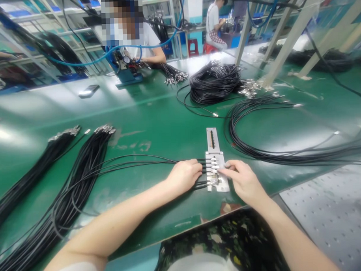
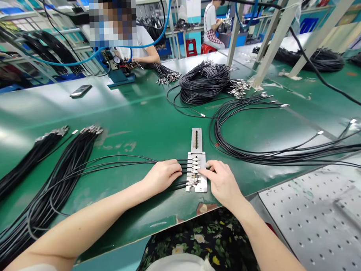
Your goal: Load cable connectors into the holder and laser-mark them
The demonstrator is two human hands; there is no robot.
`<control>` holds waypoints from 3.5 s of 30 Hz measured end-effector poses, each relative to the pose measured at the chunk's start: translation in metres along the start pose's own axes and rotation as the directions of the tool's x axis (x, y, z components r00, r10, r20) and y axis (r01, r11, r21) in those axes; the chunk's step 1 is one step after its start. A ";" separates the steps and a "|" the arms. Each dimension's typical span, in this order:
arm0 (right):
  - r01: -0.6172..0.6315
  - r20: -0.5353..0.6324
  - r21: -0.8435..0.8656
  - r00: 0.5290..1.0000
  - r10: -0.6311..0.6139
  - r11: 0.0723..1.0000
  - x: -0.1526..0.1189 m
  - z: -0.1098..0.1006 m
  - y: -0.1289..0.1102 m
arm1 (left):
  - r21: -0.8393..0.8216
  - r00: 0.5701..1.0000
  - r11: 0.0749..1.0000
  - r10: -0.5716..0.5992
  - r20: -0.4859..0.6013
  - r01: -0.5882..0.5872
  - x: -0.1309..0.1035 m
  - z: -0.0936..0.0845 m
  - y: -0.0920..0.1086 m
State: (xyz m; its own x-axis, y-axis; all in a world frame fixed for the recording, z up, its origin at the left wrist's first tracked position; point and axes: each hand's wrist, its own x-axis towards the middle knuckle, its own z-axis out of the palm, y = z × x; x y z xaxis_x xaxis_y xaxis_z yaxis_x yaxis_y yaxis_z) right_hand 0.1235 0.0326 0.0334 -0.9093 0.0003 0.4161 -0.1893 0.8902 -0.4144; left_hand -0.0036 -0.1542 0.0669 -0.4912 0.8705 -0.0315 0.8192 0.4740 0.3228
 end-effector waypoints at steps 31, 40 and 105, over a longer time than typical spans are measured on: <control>-0.048 -0.103 0.082 0.993 0.057 0.995 -0.011 -0.001 -0.005 | 0.173 0.989 0.974 0.146 0.002 -0.144 -0.037 -0.001 0.002; -0.035 -0.149 0.110 0.987 0.051 0.993 -0.014 -0.001 -0.005 | 0.268 0.987 0.958 0.131 -0.095 -0.101 -0.016 -0.003 0.007; 0.178 0.016 -0.103 0.984 -0.177 0.979 -0.016 -0.001 -0.015 | 0.284 0.970 0.928 0.230 0.076 -0.242 -0.038 -0.001 0.012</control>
State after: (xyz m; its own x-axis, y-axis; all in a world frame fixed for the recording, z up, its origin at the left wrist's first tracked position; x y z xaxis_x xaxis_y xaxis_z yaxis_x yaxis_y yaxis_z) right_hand 0.1416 0.0202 0.0338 -0.8673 -0.1651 0.4697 -0.3089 0.9183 -0.2476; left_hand 0.0247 -0.1813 0.0729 -0.2656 0.9637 -0.0282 0.9631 0.2665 0.0386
